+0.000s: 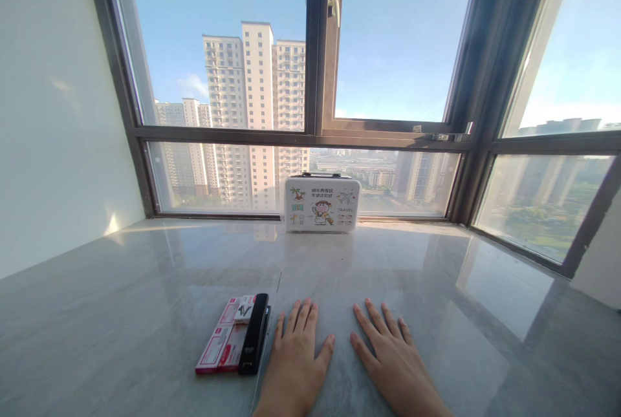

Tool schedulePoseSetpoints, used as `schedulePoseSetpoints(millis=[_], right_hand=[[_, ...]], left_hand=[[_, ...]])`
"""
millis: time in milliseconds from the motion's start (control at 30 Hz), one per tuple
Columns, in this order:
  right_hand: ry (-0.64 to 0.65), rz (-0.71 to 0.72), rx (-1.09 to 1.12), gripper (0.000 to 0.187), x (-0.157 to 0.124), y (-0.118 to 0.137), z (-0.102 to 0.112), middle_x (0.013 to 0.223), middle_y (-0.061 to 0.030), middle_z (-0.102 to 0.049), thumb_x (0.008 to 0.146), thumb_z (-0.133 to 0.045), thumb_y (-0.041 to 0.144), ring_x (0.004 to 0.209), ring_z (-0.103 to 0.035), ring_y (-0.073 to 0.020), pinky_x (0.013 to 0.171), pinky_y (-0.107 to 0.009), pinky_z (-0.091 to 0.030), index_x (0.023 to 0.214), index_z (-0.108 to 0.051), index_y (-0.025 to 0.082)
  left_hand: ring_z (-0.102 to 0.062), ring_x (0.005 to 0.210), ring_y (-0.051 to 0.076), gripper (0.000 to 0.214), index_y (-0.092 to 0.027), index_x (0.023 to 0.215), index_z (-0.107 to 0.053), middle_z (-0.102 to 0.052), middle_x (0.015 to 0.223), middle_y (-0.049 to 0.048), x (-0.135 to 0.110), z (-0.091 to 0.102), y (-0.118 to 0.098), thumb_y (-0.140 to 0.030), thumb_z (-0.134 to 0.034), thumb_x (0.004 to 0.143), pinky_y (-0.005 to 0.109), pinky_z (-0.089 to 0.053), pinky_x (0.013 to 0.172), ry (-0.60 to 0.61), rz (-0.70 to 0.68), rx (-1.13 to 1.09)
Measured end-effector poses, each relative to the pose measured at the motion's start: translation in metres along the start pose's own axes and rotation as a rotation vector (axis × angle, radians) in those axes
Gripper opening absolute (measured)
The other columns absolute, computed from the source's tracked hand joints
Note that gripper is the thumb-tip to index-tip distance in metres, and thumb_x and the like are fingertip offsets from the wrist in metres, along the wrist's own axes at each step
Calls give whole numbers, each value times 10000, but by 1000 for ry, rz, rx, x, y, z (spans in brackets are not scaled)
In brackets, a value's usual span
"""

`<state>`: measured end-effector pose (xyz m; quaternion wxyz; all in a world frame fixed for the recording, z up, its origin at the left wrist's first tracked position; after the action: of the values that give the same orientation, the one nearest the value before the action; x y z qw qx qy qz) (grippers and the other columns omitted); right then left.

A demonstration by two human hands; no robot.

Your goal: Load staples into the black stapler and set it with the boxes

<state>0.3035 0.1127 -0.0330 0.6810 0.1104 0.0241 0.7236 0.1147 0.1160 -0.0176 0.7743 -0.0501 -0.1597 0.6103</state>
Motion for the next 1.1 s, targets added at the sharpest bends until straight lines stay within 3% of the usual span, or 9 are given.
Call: schedulePoseSetpoints(millis=[1100], right_hand=[[6,1,-10,635,0,1,1,1616,23,-186,968,-242,647,1497,-104,-340,1187,-595,-123,1535,-285,366]], left_hand=[[-159,1507,239,637,-218,1531,-330,-246,1613,12,1,3,-2,-503,-278,964,486,-133,1235,29,3,-6]])
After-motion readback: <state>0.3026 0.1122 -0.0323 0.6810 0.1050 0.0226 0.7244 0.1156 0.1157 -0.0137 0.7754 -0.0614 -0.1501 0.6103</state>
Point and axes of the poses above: each hand's wrist, its own x-axis towards the middle knuckle, its own z-axis out of the back of the hand, y = z × x, the point moved 6 cm from there along x, towards the middle knuckle
